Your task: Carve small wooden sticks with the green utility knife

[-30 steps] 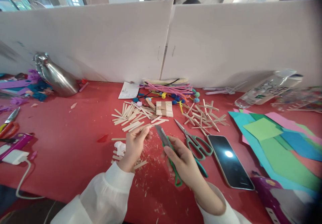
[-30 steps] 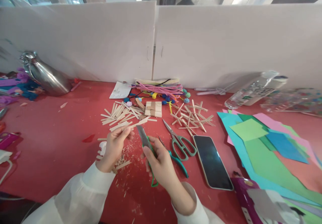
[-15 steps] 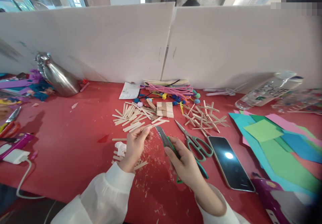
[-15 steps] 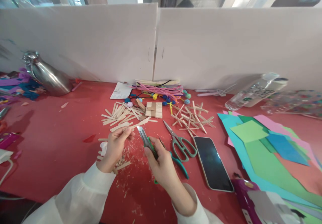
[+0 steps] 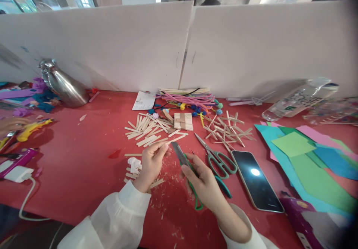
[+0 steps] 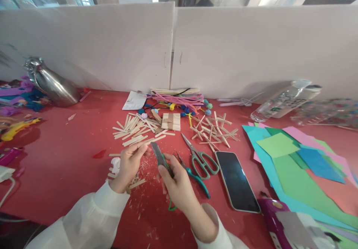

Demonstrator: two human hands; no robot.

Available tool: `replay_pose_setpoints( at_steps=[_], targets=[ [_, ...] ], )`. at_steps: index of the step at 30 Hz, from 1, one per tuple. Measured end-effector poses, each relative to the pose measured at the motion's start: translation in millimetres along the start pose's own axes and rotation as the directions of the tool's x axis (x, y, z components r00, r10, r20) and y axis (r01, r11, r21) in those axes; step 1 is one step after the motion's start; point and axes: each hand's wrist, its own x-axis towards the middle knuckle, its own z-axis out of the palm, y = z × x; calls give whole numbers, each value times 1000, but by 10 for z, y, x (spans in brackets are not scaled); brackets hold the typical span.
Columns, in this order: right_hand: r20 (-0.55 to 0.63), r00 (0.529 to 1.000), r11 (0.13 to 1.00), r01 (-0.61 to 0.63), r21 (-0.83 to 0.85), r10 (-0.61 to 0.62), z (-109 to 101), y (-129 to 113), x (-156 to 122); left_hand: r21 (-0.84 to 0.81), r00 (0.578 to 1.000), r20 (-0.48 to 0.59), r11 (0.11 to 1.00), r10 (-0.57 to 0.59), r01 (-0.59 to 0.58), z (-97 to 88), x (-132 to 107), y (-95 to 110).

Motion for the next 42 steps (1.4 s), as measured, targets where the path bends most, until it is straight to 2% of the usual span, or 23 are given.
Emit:
replay_pose_setpoints(
  at_steps=[5,8,9,11,13,15,17,20,25,29,33,38,42],
  targets=[
    [49,996,983,-79,166,72,47,10,-2,-54,999,-5,997,-46,46,36,-14,-128],
    [43,997,985,-67,160,61,70,31,7,-109,996,4,990,-89,89,53,-5,-158],
    [16,999,994,-31,104,30,68,37,11,-113,995,28,989,-94,97,52,0,-149],
    [-47,993,989,103,-107,-108,43,43,21,-70,990,113,993,-87,95,40,13,-112],
    [-64,956,900,245,-362,-286,-4,45,32,45,971,228,997,-75,67,21,22,-71],
    [-21,919,784,324,-530,-394,-55,49,42,168,946,317,986,-72,19,0,29,-48],
    [0,909,712,328,-620,-418,-95,57,49,219,931,356,976,-76,-5,-18,37,-46],
    [-11,892,641,316,-700,-451,-118,67,54,190,937,338,981,-93,29,-44,59,-63],
    [51,851,568,393,-723,-523,-125,57,59,211,948,312,978,-67,0,-81,99,-66],
    [54,848,548,389,-741,-528,-173,69,79,142,926,362,988,-105,56,-85,96,-43],
    [-12,832,547,354,-759,-555,-204,79,91,88,915,376,989,-147,123,-87,92,-38],
    [33,822,545,407,-733,-569,-213,81,90,59,920,364,990,-142,129,-95,93,-62],
    [-70,846,608,320,-727,-529,-251,80,89,60,921,366,991,-132,119,-85,93,-66]
  ],
)
